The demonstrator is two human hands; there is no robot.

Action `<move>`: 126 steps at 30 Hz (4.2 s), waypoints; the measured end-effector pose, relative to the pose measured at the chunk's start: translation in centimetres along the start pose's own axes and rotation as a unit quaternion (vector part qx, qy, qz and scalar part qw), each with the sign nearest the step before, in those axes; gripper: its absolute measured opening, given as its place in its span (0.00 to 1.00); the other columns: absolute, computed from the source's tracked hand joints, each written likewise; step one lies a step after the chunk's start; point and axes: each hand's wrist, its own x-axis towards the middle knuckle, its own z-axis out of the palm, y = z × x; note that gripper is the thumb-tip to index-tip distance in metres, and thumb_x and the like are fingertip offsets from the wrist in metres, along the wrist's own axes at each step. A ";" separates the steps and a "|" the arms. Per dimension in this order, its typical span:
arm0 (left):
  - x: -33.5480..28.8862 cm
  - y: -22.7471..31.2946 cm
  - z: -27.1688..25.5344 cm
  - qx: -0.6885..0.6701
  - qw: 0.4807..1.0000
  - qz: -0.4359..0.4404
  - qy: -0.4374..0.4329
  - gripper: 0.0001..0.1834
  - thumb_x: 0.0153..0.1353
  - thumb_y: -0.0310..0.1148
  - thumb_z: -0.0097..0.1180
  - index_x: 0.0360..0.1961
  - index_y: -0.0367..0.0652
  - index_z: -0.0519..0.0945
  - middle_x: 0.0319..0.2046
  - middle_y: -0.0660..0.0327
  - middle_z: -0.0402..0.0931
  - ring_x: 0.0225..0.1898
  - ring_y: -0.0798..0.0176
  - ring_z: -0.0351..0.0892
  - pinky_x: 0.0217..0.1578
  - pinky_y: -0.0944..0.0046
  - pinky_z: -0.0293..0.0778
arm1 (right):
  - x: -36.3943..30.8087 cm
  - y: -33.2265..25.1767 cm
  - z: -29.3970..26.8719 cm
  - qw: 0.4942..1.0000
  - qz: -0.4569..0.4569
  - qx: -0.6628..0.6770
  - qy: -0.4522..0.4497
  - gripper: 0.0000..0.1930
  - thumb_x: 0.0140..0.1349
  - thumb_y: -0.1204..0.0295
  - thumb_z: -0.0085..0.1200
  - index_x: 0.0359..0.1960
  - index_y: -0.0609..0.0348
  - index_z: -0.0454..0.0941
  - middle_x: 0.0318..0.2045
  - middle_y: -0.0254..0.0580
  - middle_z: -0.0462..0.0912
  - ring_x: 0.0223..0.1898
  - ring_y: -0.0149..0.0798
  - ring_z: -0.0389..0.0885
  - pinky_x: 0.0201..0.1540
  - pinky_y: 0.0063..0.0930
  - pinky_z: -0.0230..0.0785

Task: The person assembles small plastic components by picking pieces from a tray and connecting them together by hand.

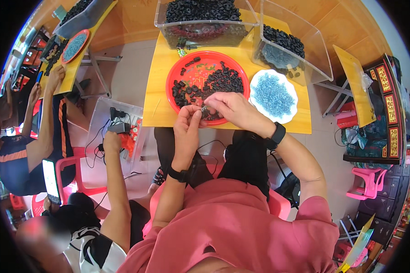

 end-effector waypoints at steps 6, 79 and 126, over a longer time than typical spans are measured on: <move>-0.2 0.3 0.4 0.044 0.998 0.033 0.012 0.05 0.67 0.28 0.49 0.41 0.39 0.74 0.31 0.68 0.74 0.29 0.78 0.71 0.32 0.76 0.68 | 0.6 0.6 0.0 0.991 0.087 0.041 -0.096 0.13 0.68 0.65 0.48 0.34 0.63 0.78 0.24 0.32 0.78 0.27 0.23 0.72 0.32 0.20 0.67; -0.1 1.0 -0.5 -0.241 0.965 -0.100 -0.028 0.09 0.68 0.31 0.49 0.45 0.38 0.74 0.35 0.63 0.77 0.33 0.70 0.76 0.37 0.72 0.73 | -0.5 -2.1 0.5 0.997 -0.020 0.012 0.077 0.08 0.60 0.71 0.57 0.36 0.63 0.82 0.27 0.37 0.81 0.27 0.25 0.77 0.31 0.20 0.69; 0.7 -0.1 -1.6 -0.394 0.902 -0.177 -0.017 0.13 0.65 0.25 0.50 0.51 0.39 0.72 0.41 0.60 0.77 0.40 0.67 0.79 0.45 0.70 0.77 | 1.9 3.8 -2.1 0.933 0.053 -0.353 0.048 0.07 0.51 0.69 0.60 0.27 0.59 0.82 0.29 0.51 0.81 0.35 0.53 0.81 0.36 0.45 0.72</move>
